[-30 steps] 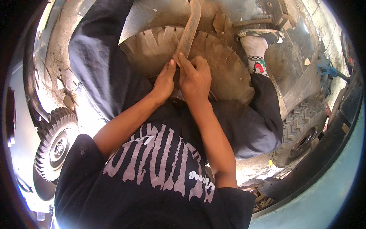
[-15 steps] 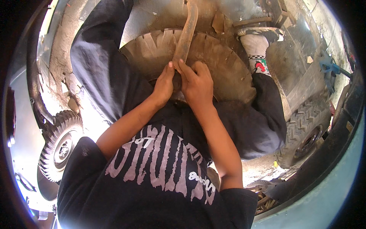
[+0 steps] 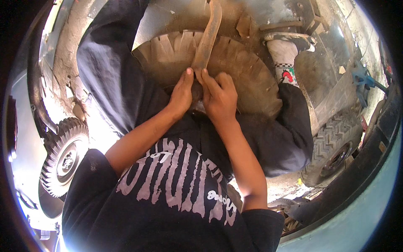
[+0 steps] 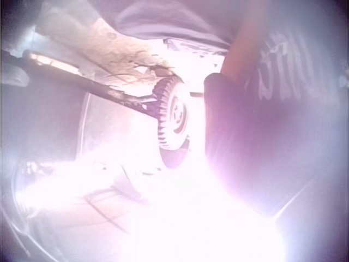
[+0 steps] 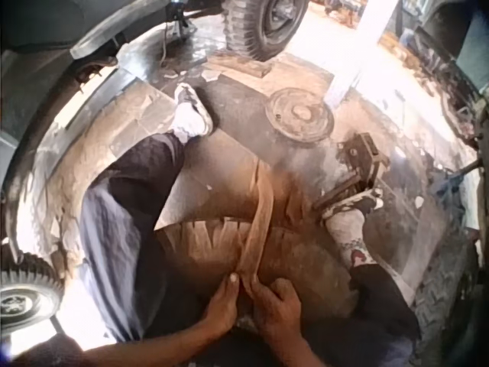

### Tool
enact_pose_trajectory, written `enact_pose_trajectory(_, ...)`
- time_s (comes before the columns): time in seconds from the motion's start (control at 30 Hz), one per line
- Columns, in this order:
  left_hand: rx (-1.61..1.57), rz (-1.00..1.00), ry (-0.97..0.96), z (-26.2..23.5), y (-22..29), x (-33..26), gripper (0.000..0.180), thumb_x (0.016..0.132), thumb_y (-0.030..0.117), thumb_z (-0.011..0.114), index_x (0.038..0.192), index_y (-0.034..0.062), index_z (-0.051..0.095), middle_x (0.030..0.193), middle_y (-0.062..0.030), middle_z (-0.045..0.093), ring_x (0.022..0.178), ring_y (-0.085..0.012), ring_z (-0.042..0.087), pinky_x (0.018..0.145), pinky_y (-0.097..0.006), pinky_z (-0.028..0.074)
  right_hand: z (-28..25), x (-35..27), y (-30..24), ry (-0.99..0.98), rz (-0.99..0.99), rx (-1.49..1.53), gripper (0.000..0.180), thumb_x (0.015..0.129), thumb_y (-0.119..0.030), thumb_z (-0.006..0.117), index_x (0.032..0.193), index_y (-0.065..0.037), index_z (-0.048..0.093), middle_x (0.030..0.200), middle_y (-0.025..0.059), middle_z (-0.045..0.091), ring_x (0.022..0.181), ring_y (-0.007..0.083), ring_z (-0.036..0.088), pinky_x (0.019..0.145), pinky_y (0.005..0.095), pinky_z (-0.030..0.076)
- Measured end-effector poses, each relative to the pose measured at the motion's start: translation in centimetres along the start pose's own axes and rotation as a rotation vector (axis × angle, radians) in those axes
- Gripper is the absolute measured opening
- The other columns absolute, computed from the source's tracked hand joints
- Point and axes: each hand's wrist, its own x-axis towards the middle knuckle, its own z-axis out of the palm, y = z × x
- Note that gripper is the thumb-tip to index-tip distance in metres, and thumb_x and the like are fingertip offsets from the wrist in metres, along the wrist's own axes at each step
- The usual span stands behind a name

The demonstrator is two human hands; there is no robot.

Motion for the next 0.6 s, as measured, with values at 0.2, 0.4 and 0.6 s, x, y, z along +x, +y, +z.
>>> enact_pose_trajectory(0.2,-0.088,-0.008,0.006,-0.2,0.6,-0.3,0.078,0.113,0.066,0.031,0.142,-0.0021,0.055,0.135,-0.0235,0.064,0.130,-0.0324,0.060,0.109,-0.041,0.047,1.0,2.6,-0.9,-0.029,0.026,0.038,0.032,0.091,-0.008,0.081,0.124,-0.010,0.081,0.079,0.0108,0.055,0.069,0.0256,0.057,0.066,0.0390,0.050)
enact_pose_trajectory(0.4,-0.287,-0.135,-0.102,-0.3,-0.5,0.2,0.073,0.108,0.066,0.053,0.135,-0.0010,0.058,0.114,-0.0157,0.070,0.097,-0.0185,0.069,0.081,-0.031,0.056,-1.8,1.5,0.9,0.118,0.307,0.077,0.026,0.092,-0.009,0.081,0.118,-0.013,0.083,0.092,0.0126,0.071,0.081,0.0301,0.070,0.077,0.0387,0.056)
enact_pose_trajectory(0.6,-0.254,-0.162,-0.174,-0.8,-0.1,0.1,0.062,0.099,0.050,0.078,0.124,-0.0046,0.062,0.102,-0.0131,0.071,0.089,-0.0192,0.071,0.077,-0.032,0.058,-1.9,3.0,0.2,-0.023,0.190,0.154,0.022,0.092,-0.007,0.078,0.114,-0.010,0.083,0.096,0.0133,0.073,0.087,0.0316,0.070,0.081,0.0408,0.057)
